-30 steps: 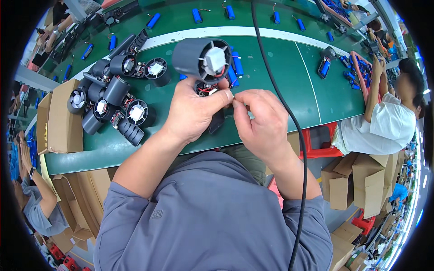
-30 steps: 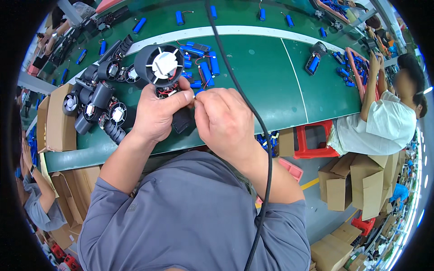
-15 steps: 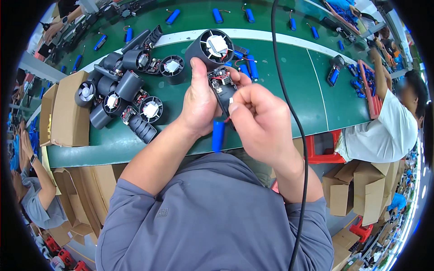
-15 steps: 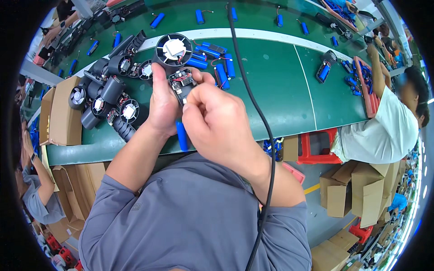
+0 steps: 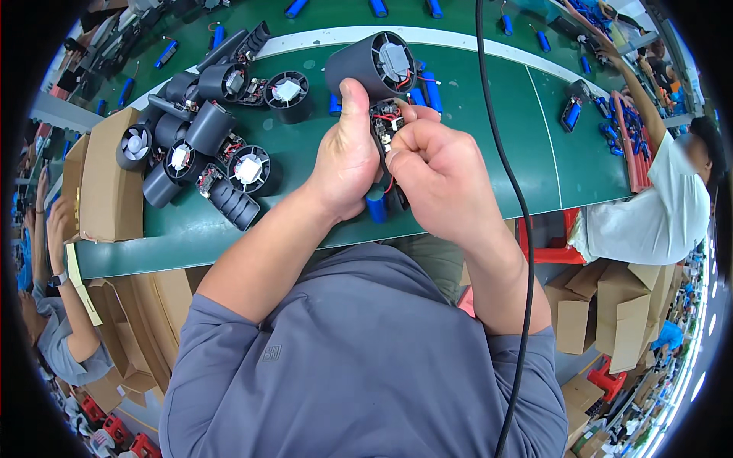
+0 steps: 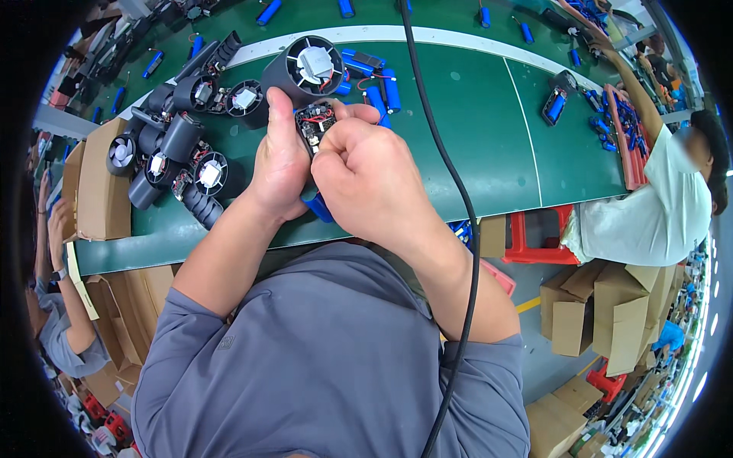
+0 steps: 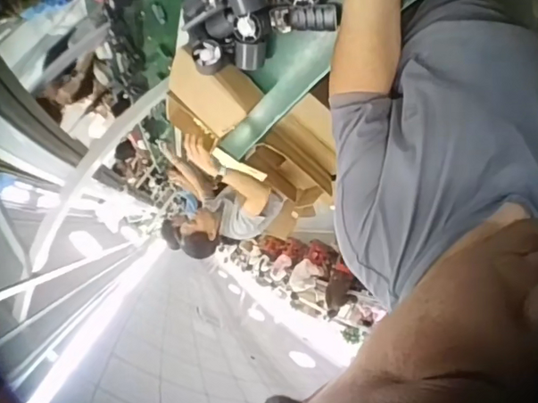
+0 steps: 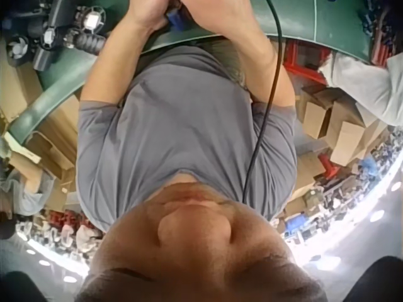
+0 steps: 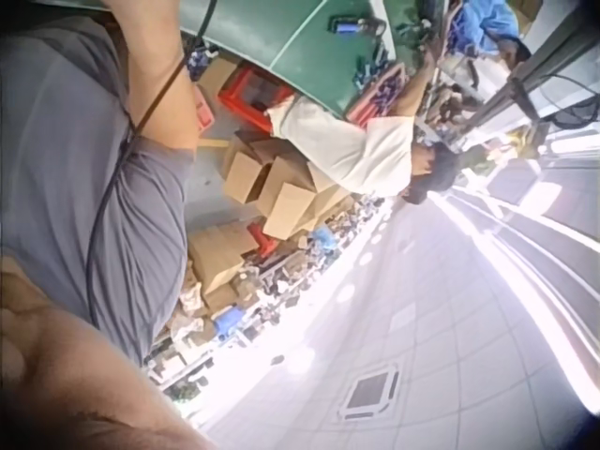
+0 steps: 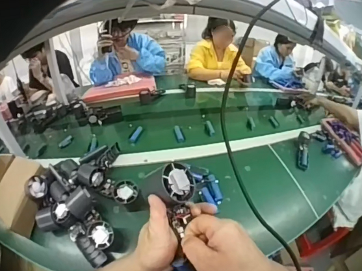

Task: Assembling handheld electronic devices by inserting batteries and connecting internal components on a production line.

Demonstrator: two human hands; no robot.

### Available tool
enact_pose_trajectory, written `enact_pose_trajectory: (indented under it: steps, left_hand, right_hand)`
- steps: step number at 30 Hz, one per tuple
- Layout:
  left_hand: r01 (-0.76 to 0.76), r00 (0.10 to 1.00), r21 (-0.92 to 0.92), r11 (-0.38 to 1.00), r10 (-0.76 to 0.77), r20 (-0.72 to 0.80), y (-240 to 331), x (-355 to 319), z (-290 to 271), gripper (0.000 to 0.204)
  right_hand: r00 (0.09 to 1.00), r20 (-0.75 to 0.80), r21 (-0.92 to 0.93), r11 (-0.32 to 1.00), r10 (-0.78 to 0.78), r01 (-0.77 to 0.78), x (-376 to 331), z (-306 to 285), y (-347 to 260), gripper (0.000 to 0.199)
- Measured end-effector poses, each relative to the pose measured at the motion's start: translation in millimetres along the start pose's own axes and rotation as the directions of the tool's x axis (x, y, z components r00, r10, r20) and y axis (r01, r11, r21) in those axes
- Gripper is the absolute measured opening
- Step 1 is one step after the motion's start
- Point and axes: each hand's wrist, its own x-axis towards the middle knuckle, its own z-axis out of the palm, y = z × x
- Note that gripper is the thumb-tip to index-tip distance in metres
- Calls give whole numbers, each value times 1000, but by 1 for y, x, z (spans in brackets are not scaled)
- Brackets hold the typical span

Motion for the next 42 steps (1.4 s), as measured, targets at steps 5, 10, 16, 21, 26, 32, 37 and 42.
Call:
enact_pose_trajectory:
  steps: [5,10,16,21,26,32,37,42]
  left_hand:
    - [-11,1000,-3,1000,11,13,1,-1,3,77]
    - [14,1000,21,1000,-14,-1,3,-2,3,77]
    - [11,1000,52,999,-11,-8,2,0,1,79]
    - [20,1000,52,998,-19,-8,3,-1,0,77]
    - [-12,1000,-34,999,11,-25,1,-1,-1,74]
    - [20,1000,11,1000,-20,-3,4,-1,0,65]
    - [12,1000,-46,999,-12,14,2,0,-4,63]
    - [6,1000,-69,998,-5,13,2,-1,-2,66]
  right_hand:
    - [989,38,4,990,-141,141,6,-4,9,13]
    - [994,44,54,994,-103,100,7,-3,7,13]
    - [997,-33,109,991,-68,71,2,3,6,12]
    - [998,-56,190,981,-36,46,-3,9,7,9]
    - [984,-146,173,976,-103,128,0,16,9,9]
    - [983,-152,114,986,-103,121,-1,13,6,9]
    - [986,-136,78,991,-95,106,0,12,4,13]
    - [987,-132,121,987,-89,105,1,11,8,14]
